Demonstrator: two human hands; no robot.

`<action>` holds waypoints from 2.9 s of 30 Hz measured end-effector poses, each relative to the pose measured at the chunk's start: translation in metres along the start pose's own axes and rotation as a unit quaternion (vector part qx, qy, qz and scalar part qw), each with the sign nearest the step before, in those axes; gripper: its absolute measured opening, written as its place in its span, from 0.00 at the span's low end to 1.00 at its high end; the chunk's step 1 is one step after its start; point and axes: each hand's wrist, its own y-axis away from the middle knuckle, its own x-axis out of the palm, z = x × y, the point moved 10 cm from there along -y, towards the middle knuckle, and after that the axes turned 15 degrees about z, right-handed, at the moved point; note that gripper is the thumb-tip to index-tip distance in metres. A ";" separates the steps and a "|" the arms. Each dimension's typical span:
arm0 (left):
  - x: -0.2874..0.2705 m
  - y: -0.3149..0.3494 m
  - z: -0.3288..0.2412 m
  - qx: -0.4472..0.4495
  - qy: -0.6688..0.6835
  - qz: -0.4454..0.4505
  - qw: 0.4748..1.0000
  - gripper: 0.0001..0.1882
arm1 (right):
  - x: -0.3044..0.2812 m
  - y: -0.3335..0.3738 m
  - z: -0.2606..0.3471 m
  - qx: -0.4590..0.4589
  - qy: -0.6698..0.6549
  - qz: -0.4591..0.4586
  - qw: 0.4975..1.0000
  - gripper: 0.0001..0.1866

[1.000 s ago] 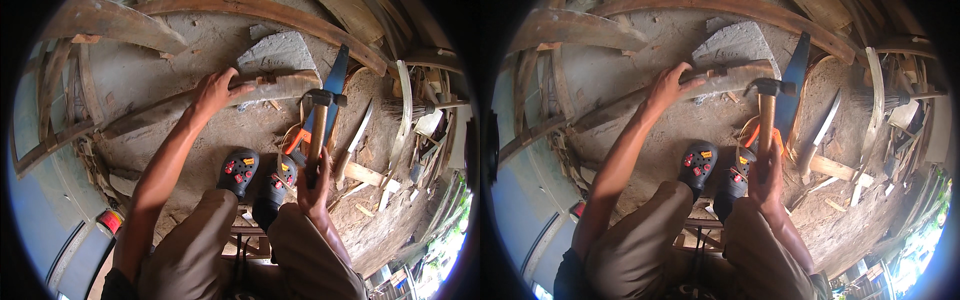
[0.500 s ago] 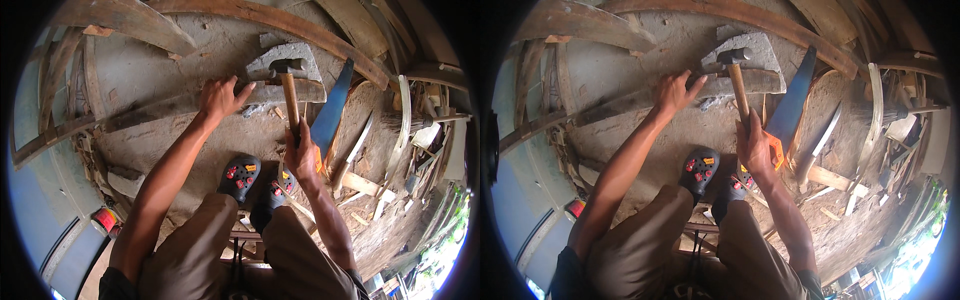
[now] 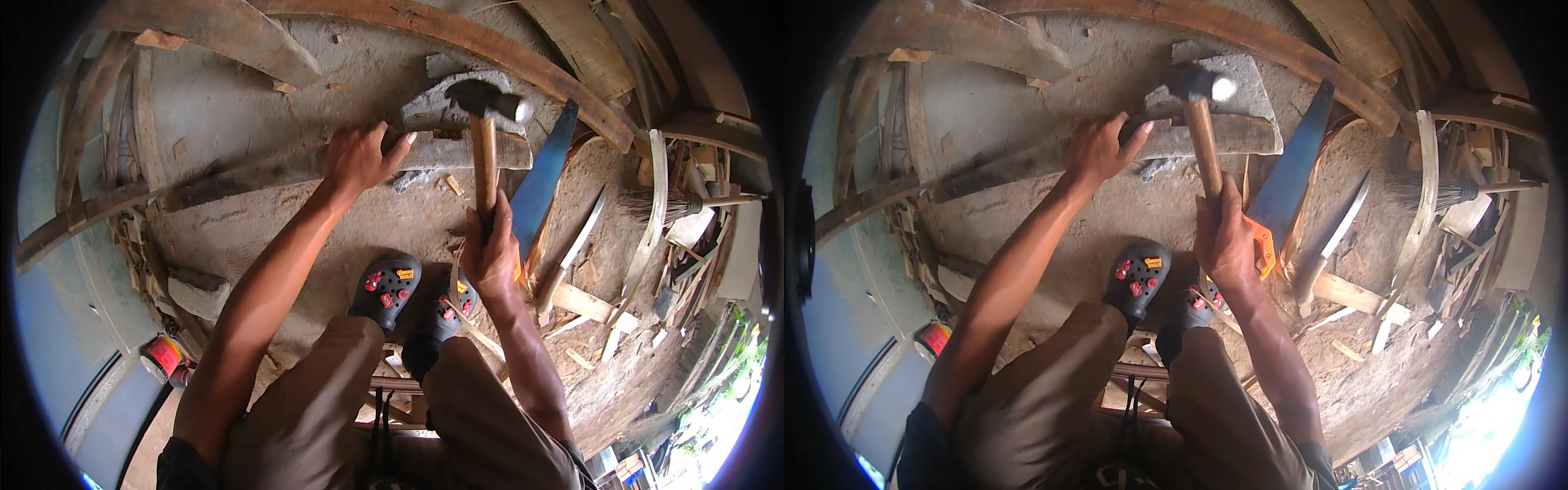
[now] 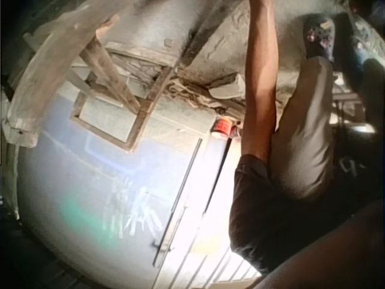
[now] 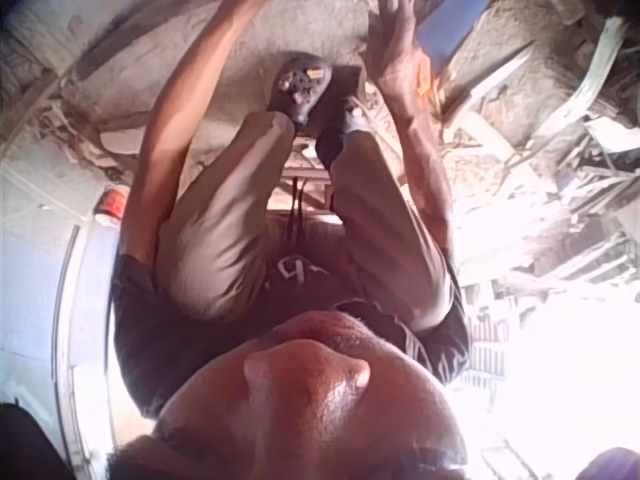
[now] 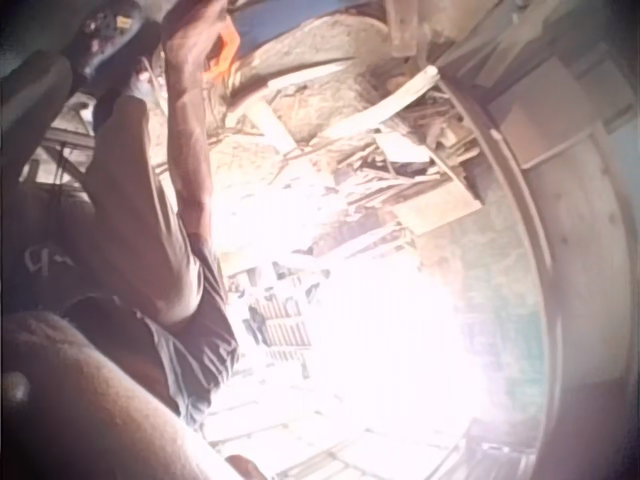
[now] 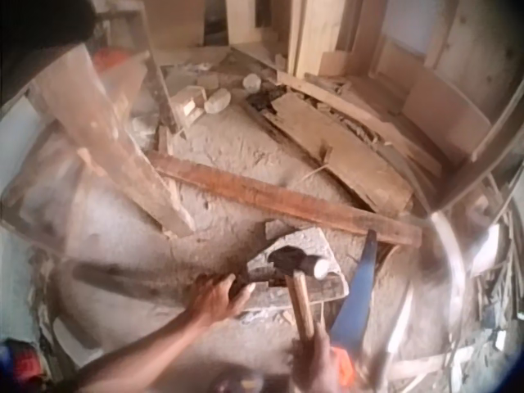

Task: The person uses a hammer to split a small piece of wood placed on a concrete block. They then use a hand saw to cut the wood and a knife to shave or shape it.

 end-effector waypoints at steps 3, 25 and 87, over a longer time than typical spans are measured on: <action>-0.006 0.002 -0.007 0.038 -0.034 -0.074 0.996 0.29 | 0.027 -0.001 -0.042 0.068 0.058 0.088 0.992 0.26; -0.003 0.025 -0.013 0.086 -0.058 -0.136 0.985 0.31 | 0.010 0.012 -0.020 0.093 -0.004 0.070 0.993 0.28; -0.024 -0.047 -0.078 0.168 0.139 -0.063 0.974 0.19 | -0.035 0.016 -0.055 0.116 -0.095 -0.030 0.988 0.18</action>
